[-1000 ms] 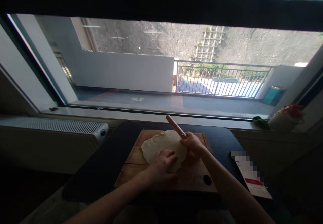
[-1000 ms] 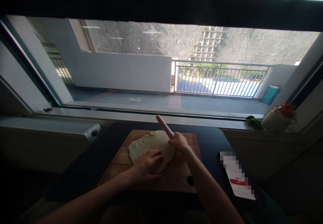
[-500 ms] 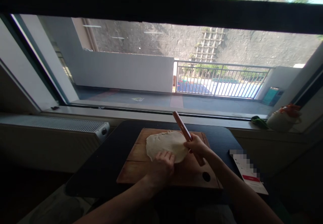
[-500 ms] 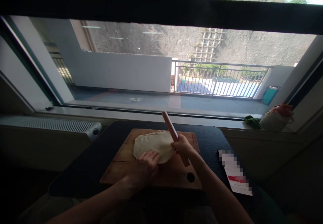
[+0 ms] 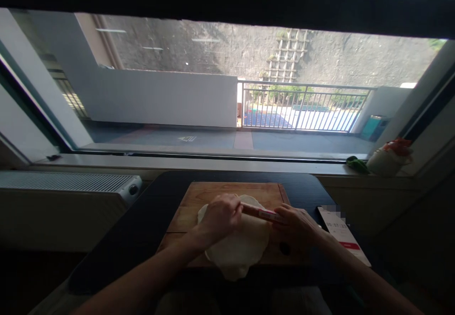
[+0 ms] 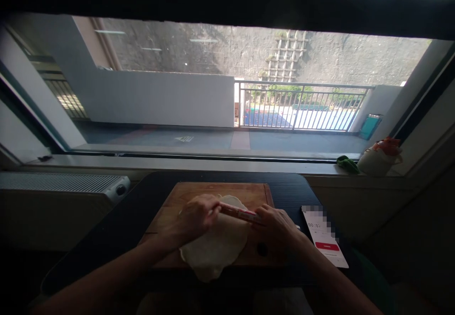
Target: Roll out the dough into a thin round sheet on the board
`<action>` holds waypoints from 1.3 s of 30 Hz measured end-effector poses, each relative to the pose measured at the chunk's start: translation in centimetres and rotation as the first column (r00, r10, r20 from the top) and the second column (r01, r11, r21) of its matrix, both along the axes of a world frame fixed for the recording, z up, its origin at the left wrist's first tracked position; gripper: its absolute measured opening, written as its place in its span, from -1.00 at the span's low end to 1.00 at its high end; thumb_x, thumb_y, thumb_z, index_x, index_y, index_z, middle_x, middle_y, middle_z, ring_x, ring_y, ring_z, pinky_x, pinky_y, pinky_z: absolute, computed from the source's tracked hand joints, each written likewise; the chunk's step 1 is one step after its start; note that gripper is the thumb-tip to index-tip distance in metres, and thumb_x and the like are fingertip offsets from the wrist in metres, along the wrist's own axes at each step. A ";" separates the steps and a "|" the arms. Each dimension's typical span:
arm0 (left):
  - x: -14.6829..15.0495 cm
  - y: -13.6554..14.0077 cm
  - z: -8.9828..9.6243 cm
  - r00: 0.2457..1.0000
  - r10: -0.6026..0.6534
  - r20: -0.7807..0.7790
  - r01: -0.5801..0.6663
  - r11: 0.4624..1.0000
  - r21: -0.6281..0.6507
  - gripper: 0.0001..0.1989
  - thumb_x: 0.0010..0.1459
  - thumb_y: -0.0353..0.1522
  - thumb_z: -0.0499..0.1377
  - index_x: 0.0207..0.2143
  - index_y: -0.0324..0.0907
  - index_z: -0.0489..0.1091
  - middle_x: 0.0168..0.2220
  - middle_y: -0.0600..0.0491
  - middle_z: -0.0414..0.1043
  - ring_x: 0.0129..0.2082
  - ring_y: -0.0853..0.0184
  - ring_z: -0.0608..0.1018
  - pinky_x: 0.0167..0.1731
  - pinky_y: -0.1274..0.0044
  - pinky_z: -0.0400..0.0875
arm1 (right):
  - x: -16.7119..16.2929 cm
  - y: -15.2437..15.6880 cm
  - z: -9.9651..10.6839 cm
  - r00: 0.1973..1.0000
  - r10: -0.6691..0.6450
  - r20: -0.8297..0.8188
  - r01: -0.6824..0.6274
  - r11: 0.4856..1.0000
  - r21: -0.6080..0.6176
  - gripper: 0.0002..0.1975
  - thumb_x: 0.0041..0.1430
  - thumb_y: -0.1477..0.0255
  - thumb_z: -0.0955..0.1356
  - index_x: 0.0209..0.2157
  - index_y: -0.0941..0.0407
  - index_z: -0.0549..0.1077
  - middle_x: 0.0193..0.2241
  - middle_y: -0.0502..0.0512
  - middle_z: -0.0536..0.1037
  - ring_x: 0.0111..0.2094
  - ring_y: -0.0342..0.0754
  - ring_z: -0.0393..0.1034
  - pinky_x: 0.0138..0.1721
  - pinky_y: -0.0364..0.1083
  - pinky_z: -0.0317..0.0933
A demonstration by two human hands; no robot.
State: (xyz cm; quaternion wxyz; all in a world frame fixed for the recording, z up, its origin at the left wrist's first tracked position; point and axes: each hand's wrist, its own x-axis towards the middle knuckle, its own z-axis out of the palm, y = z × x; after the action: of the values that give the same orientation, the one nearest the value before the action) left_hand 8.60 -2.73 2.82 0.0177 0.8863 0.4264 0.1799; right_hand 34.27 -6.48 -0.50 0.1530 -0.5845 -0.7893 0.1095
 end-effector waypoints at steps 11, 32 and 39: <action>3.8 4.6 -5.1 1.000 0.025 -0.009 -0.024 0.998 0.063 -0.55 0.25 -0.20 -0.15 0.08 -0.17 0.26 0.14 -0.09 0.25 0.19 0.12 0.19 0.17 0.18 -0.08 | -3.0 2.7 -1.9 0.946 -0.324 0.014 0.312 0.920 0.237 -0.62 0.27 0.23 0.12 0.04 0.05 0.27 0.01 0.14 0.33 0.06 0.03 0.13 0.07 0.02 -0.03; 3.5 4.4 -6.1 0.986 -0.050 -0.158 0.061 0.996 0.064 -0.50 0.24 -0.18 -0.16 0.16 -0.14 0.16 0.21 -0.04 0.14 0.25 0.17 0.08 0.21 0.21 -0.21 | -3.4 1.9 -2.6 0.908 -0.416 0.052 0.393 0.887 0.242 -0.56 0.27 0.27 0.10 0.12 0.11 0.21 0.15 0.19 0.19 0.23 0.10 -0.17 0.18 0.11 -0.31; 5.5 7.7 -5.6 0.971 0.088 -0.224 -0.090 0.996 -0.002 -0.48 0.24 -0.18 -0.20 0.14 -0.24 0.18 0.21 -0.11 0.12 0.24 0.08 0.07 0.14 0.10 -0.09 | -2.8 5.3 -1.5 0.873 -0.488 0.020 0.475 0.858 0.193 -0.63 0.22 0.27 0.15 -0.03 0.13 0.33 0.03 0.20 0.32 0.17 0.10 -0.06 0.14 0.10 -0.18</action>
State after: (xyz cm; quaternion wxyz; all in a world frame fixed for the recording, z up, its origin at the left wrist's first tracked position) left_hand 14.06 5.00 -2.73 -0.0331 0.8807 0.4661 0.0771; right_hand 31.49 -1.14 -2.00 0.2014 -0.7501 -0.6295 -0.0246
